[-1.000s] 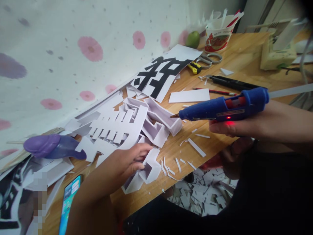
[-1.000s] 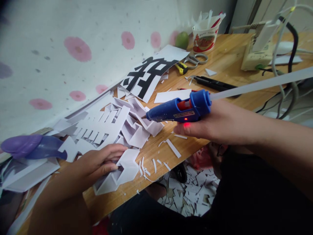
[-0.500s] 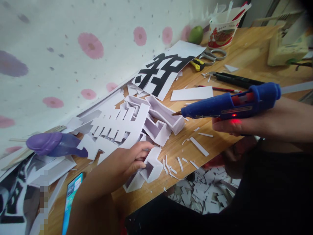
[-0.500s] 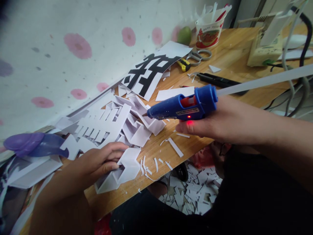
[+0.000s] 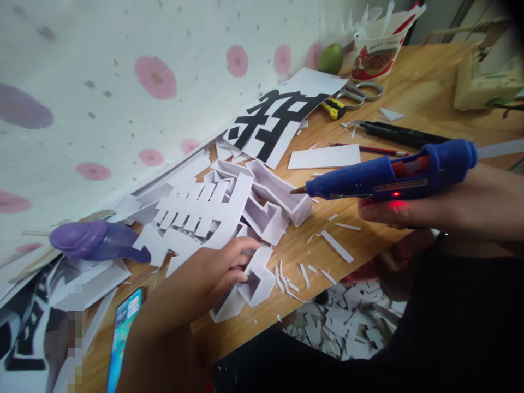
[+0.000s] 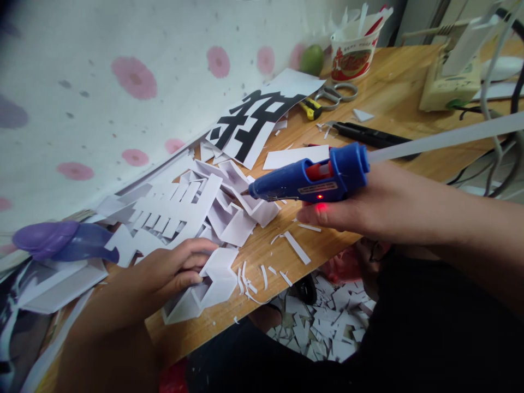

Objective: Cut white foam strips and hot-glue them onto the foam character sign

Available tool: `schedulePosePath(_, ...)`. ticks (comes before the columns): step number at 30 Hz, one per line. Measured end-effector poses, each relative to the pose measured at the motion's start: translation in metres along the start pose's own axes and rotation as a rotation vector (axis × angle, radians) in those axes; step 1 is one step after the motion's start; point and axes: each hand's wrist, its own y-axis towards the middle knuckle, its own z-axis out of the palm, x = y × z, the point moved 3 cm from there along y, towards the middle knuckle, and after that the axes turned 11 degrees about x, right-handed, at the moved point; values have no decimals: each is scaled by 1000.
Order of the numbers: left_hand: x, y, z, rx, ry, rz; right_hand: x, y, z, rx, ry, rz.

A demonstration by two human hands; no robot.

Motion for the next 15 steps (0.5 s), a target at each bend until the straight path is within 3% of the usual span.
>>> schedulePosePath(5, 0, 1, 0, 23, 38, -67, 3, 1, 1, -12, 24, -4)
schedulePosePath(15, 3, -1, 3, 43, -30, 15, -15, -3, -2, -10, 50, 124)
